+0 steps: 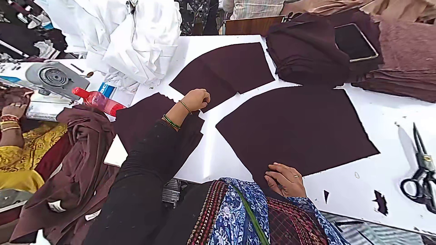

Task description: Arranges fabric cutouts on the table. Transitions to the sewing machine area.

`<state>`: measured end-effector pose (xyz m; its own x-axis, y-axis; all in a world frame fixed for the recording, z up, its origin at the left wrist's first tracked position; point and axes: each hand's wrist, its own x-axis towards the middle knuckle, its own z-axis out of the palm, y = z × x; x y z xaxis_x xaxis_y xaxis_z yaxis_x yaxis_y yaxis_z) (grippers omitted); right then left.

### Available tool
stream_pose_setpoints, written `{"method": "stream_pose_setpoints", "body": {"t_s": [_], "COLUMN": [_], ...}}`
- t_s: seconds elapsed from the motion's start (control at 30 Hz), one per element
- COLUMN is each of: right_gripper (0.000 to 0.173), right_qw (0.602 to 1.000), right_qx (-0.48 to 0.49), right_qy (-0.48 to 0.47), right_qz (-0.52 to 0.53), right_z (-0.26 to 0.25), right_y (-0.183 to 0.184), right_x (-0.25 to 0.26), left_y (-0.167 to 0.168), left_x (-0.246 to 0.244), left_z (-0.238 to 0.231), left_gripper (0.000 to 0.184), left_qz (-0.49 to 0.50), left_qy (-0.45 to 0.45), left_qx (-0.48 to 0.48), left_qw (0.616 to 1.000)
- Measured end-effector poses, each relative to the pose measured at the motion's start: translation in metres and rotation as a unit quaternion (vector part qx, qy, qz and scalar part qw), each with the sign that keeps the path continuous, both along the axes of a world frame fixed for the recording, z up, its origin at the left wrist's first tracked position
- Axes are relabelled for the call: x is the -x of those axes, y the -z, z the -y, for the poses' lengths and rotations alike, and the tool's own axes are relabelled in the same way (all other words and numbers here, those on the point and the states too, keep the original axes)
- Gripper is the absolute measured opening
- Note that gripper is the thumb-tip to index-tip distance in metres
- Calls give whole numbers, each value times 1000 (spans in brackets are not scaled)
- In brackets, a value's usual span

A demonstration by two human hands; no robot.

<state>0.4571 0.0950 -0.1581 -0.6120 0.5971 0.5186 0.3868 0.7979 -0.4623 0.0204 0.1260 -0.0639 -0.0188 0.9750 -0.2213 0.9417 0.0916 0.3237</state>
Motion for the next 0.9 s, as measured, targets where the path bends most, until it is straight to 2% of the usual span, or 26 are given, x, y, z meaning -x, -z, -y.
{"method": "stream_pose_setpoints", "body": {"t_s": [0.13, 0.23, 0.33, 0.53, 0.6, 0.73, 0.9], "right_gripper": [35, 35, 35, 32, 32, 31, 30], "right_qw": [1000, 1000, 1000, 999, 1000, 1000, 1000], "right_qx": [-2, 6, 12, 35, 25, 18, 28], "right_qy": [-6, -4, -4, -2, -2, -3, -1], "right_qz": [1, 0, 2, 11, 8, 3, 5], "right_z": [-2, -1, 0, 2, 1, 0, 1], "right_y": [1, 1, -1, -4, -3, -2, -4], "right_x": [-1, -1, -1, -1, -1, -1, 0], "left_y": [8, 14, 10, 4, -1, -3, 3], "left_x": [-1, 1, -7, -37, -49, -66, -50], "left_z": [9, 13, 11, 9, 4, 2, 5], "left_gripper": [16, 22, 26, 42, 41, 25, 27], "left_qz": [-1, 3, -27, -87, -113, -141, -107], "left_qy": [-50, -30, -19, -85, -101, -134, -139], "left_qx": [-50, -76, -43, 9, 57, 95, 44], "left_qw": [998, 997, 999, 993, 987, 976, 984]}}
